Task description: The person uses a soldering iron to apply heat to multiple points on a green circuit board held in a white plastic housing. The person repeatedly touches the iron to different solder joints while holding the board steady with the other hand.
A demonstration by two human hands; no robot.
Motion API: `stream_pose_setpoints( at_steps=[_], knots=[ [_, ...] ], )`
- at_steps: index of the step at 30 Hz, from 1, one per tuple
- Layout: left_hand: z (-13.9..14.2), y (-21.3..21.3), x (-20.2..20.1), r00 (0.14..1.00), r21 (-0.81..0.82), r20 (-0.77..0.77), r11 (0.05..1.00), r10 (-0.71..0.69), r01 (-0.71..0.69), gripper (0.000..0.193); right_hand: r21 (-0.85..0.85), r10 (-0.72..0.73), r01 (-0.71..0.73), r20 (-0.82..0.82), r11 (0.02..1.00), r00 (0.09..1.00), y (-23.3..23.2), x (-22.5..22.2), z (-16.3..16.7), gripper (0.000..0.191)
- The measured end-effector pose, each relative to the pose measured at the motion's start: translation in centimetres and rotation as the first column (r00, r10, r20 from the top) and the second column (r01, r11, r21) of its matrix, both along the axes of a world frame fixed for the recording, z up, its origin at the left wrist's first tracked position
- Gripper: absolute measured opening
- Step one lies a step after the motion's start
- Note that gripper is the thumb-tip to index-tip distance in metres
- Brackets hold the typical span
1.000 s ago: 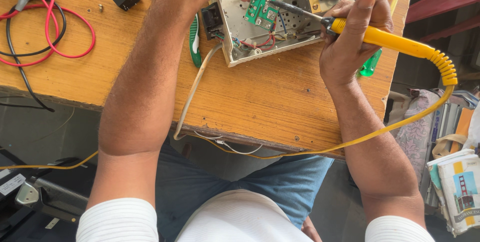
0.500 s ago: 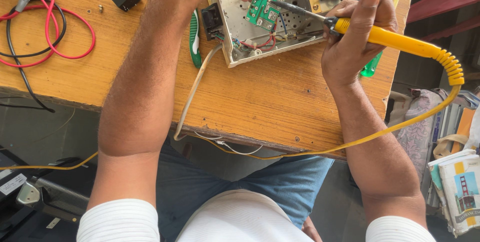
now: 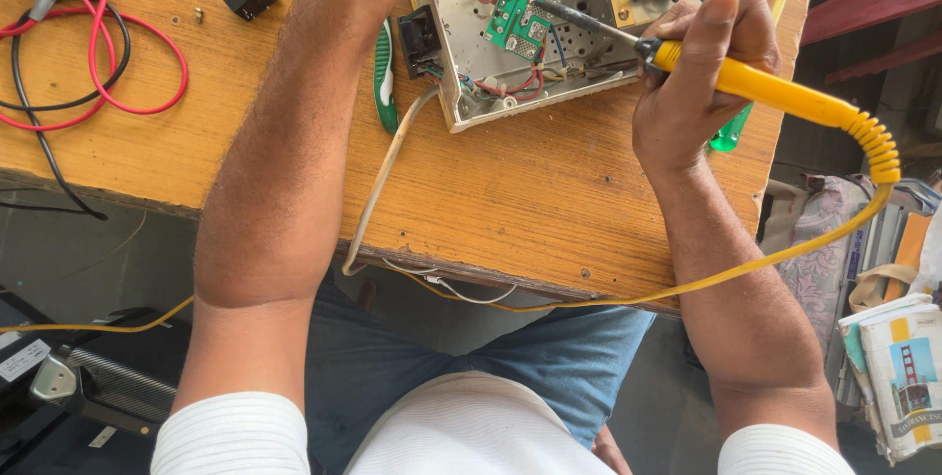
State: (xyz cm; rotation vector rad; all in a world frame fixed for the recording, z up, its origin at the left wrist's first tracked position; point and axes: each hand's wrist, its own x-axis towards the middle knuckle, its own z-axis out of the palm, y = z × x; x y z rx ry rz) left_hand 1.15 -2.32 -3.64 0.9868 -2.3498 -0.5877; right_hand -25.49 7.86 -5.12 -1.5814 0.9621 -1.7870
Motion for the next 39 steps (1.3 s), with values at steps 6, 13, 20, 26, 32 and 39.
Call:
stream_pose_setpoints(
  at_steps=[6,13,20,26,32,39],
  knots=[
    [0.1,0.3,0.1,1.0,0.039,-0.006,0.999,0.004,-0.004,0.021,0.015,-0.047,0.049,-0.076,0.999,0.996,0.2,0.0,0.2,0.047],
    [0.3,0.6,0.1,1.0,0.077,-0.012,0.997,0.01,-0.009,0.022,0.025,-0.075,0.078,-0.105,0.997,0.992,0.4,0.2,0.5,0.046],
    [0.4,0.8,0.2,0.998,0.128,-0.045,0.991,0.031,-0.025,0.023,-0.014,-0.078,0.077,-0.172,0.997,0.982,0.4,-0.1,0.2,0.04],
    [0.5,1.2,0.7,0.987,0.078,-0.159,0.997,0.034,-0.021,0.025,-0.019,-0.04,0.038,-0.124,0.999,0.991,0.0,-0.2,0.2,0.039],
    [1.2,1.0,0.5,0.996,0.117,-0.078,0.993,0.031,-0.022,0.024,0.002,-0.067,0.068,-0.14,0.998,0.988,0.0,-0.1,1.1,0.041],
    [2.0,1.2,0.3,0.999,0.132,-0.038,0.991,0.036,-0.031,0.024,0.083,0.014,-0.013,-0.007,0.997,1.0,0.0,0.1,1.7,0.035]
  ],
)
